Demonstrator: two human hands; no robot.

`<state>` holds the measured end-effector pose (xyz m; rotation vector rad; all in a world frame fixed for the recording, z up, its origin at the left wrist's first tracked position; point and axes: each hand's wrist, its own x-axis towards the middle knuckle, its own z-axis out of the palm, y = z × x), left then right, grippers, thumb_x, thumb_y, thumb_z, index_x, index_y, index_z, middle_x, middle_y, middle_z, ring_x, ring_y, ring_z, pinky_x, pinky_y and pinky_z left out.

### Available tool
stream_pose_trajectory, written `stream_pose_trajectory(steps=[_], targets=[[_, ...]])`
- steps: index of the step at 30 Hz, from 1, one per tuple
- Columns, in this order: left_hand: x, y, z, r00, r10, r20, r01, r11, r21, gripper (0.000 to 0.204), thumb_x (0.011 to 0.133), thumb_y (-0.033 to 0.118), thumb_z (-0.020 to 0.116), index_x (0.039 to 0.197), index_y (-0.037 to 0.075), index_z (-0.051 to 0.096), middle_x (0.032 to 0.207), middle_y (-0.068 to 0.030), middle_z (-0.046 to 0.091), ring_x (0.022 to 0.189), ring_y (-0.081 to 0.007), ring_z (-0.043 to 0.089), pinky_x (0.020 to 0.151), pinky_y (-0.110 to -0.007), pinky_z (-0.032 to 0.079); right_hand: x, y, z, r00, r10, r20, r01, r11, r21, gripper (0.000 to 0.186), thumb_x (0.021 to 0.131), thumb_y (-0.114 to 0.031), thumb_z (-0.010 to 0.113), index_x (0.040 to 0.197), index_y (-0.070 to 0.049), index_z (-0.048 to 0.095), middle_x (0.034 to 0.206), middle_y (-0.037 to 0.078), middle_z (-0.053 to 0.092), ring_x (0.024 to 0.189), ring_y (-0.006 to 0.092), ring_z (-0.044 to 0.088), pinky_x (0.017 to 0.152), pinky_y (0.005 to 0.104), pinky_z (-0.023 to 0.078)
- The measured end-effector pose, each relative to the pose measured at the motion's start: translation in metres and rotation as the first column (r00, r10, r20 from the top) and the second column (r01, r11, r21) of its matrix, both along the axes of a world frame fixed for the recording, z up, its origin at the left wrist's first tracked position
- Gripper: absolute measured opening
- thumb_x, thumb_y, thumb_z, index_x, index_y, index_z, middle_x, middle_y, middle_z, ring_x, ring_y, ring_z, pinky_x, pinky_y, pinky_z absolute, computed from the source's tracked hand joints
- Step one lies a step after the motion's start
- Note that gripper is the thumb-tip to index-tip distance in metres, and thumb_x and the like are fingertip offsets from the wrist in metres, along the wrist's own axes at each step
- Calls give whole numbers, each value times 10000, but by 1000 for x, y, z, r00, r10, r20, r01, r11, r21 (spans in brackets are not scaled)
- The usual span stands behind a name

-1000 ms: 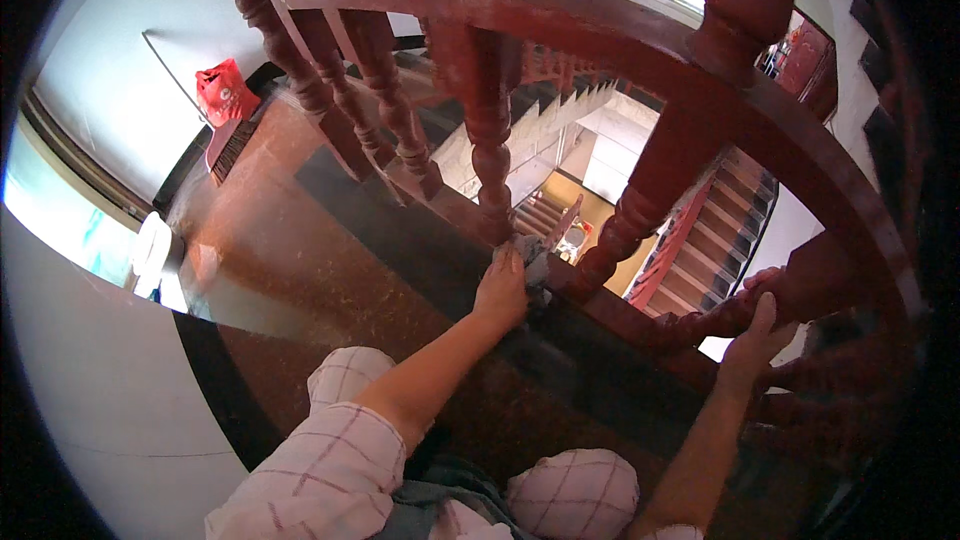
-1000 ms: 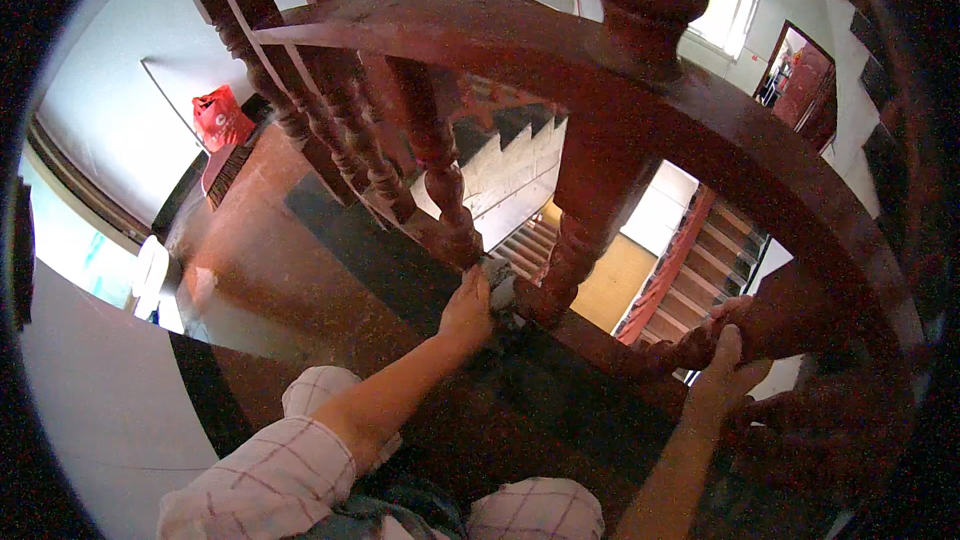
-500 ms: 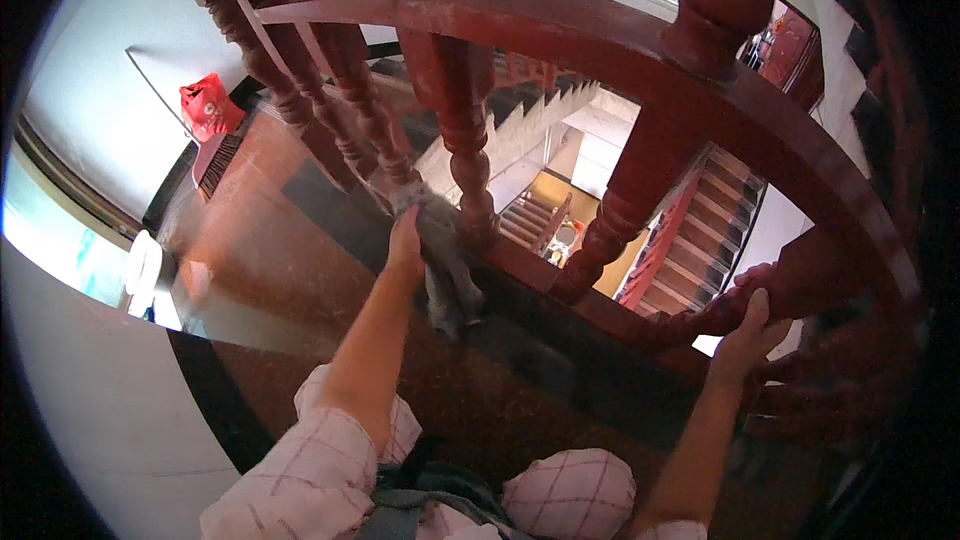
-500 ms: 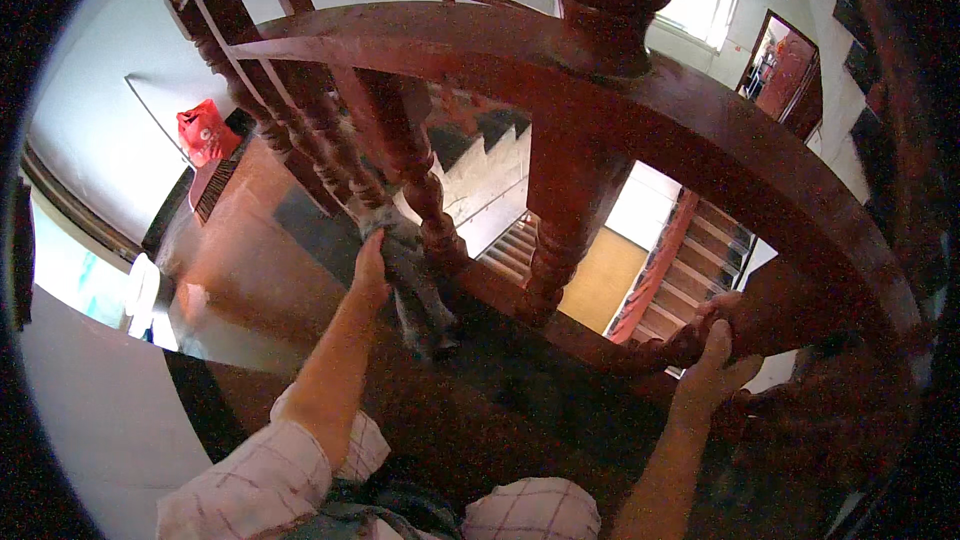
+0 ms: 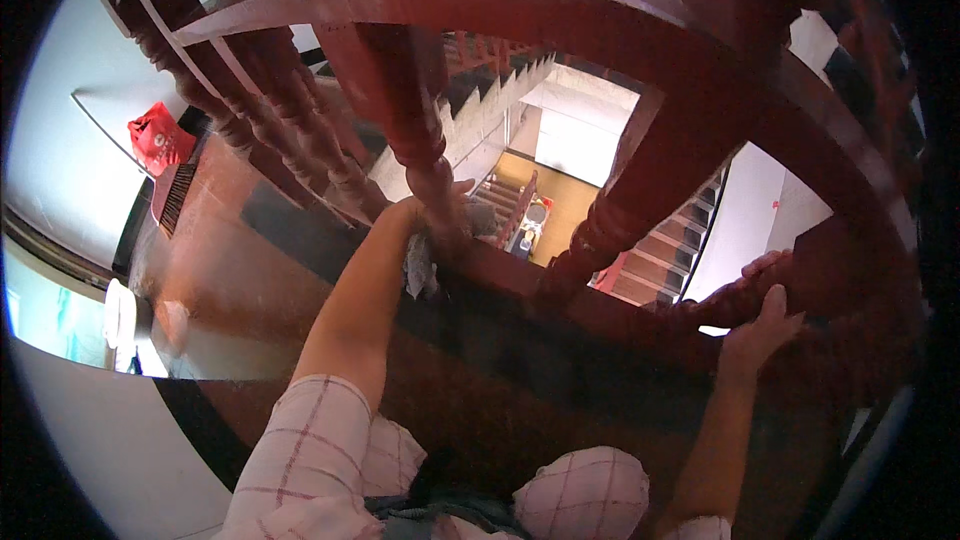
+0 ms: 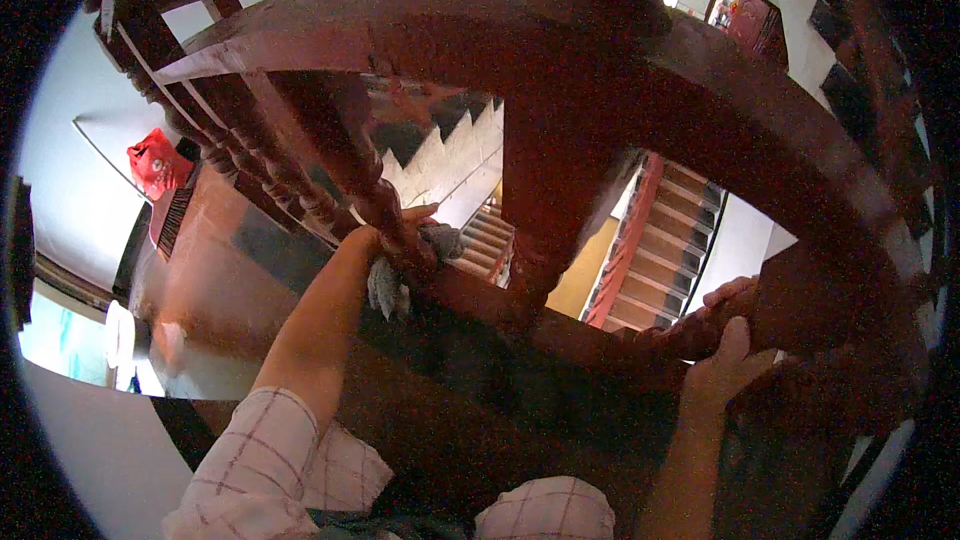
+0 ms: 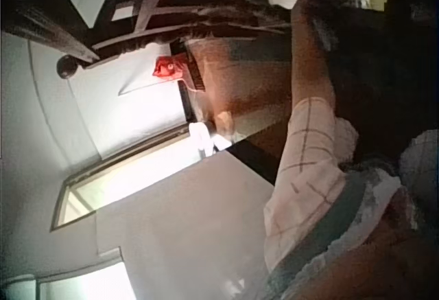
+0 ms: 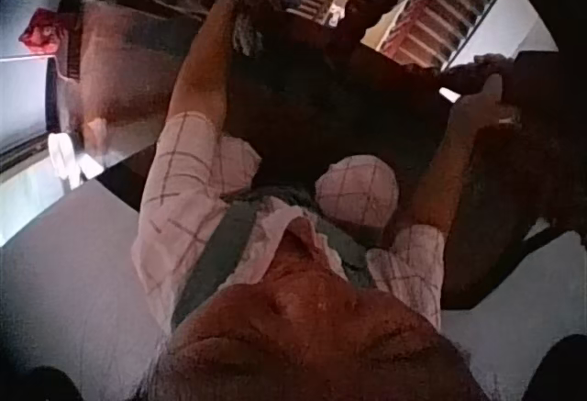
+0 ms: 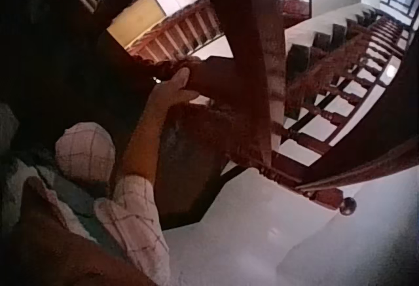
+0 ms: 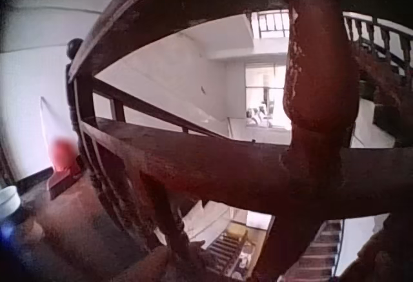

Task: The person sits on a staircase and wipes the wooden newel post and handrail with a grey cloth. They clean the vertical post and the horizontal rail, moving along the railing to cover different sections.

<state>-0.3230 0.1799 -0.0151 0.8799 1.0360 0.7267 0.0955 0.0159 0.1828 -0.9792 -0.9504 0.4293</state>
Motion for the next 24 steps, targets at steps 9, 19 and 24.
stream_pose_trajectory(steps=[9,19,24], targets=[[-7,-16,-23,994,87,72,-91,994,59,325,893,179,527,1194,55,523,989,-65,584,902,-231,582,801,-394,495,10,-2,-7,987,-2,163,10,999,-50,194,813,-159,509,927,-3,490,756,69,527,619,145,519,551,259,448],[-4,-33,-54,879,476,23,-476,879,37,314,896,305,498,1025,40,607,978,-120,628,870,-222,597,726,-371,487,6,0,-5,991,-12,136,9,1000,16,148,790,-79,503,910,7,500,692,70,532,522,145,509,486,257,443],[-31,-41,-80,837,508,-203,-448,850,278,356,928,339,435,1152,80,535,1072,-84,579,944,-249,563,836,-381,461,5,-1,-4,983,65,172,-66,998,1,113,808,-66,490,894,7,503,694,67,543,530,134,506,491,256,432]])
